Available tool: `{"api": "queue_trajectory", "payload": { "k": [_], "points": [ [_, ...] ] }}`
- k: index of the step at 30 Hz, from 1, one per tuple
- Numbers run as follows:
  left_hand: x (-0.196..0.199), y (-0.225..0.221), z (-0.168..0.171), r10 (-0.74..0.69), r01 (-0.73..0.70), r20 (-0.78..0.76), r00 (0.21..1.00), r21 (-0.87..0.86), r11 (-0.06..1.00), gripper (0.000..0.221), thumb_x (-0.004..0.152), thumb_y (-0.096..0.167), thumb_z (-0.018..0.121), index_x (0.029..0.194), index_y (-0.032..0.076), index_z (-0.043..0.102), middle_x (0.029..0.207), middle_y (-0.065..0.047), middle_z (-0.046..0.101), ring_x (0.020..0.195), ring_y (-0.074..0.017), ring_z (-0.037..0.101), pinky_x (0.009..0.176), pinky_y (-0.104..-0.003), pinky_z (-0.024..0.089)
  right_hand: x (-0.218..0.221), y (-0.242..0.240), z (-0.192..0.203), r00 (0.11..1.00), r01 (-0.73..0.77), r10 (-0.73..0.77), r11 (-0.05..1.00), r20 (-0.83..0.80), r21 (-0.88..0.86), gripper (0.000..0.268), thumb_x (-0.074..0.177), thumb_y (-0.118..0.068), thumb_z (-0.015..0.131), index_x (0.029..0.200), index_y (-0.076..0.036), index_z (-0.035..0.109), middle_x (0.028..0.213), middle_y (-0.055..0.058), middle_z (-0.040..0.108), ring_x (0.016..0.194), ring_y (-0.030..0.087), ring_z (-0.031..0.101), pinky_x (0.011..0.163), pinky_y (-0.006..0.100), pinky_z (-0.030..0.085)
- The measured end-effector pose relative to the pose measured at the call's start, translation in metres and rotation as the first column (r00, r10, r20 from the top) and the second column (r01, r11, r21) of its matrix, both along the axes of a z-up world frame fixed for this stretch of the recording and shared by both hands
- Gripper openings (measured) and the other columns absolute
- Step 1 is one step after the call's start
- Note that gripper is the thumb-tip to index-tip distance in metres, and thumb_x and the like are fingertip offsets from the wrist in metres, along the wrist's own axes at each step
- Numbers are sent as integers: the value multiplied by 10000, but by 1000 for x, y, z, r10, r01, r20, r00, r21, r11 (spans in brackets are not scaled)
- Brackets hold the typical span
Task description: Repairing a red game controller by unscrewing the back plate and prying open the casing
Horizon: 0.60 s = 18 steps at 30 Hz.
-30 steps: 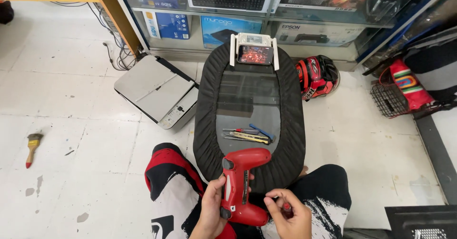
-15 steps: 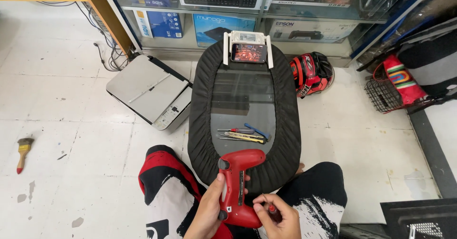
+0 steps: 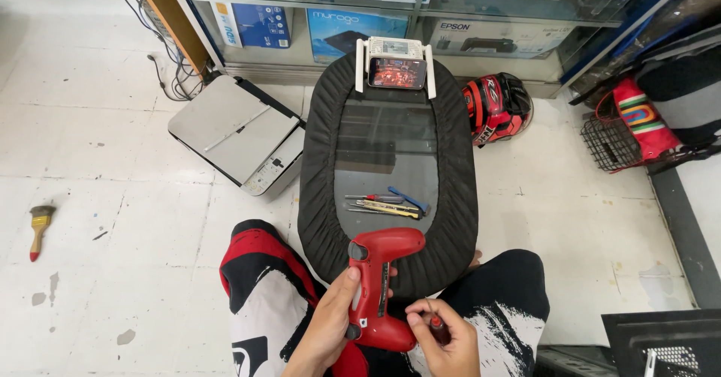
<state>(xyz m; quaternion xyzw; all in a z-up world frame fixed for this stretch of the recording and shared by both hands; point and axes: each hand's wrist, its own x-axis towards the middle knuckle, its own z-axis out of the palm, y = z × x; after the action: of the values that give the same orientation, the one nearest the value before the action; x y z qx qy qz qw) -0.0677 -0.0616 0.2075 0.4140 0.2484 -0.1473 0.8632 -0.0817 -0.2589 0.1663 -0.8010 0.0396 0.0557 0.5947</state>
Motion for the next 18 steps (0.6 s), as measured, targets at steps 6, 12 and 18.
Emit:
{"api": "queue_trajectory", "payload": {
  "k": [6, 12, 18],
  "points": [
    [1, 1, 9, -26, 27, -9, 1000, 26, 999, 584, 962, 419, 455, 1258, -12, 717, 1221, -160, 789, 937, -232, 710, 795, -328, 566, 3, 2, 7, 1000, -5, 5, 1000, 21, -24, 103, 854, -131, 769, 857, -56, 840, 678, -23, 661, 617, 71, 514, 600, 212, 445],
    [3, 2, 14, -25, 26, -43, 999, 24, 999, 594, 953, 423, 460, 1278, -8, 710, 1231, -161, 786, 947, -242, 713, 813, -334, 564, 6, 2, 10, 998, 15, -16, 999, -53, -34, 120, 870, -137, 765, 870, -47, 845, 671, -6, 641, 623, 90, 497, 612, 232, 432],
    [3, 3, 3, -8, 9, -17, 1000, 39, 999, 580, 949, 408, 478, 1298, 0, 697, 1228, -174, 786, 950, -267, 742, 825, -333, 578, 11, -3, 1, 997, 54, -54, 999, -54, -4, 119, 883, -140, 767, 876, -48, 842, 656, 1, 617, 625, 93, 480, 630, 226, 407]
  ]
}}
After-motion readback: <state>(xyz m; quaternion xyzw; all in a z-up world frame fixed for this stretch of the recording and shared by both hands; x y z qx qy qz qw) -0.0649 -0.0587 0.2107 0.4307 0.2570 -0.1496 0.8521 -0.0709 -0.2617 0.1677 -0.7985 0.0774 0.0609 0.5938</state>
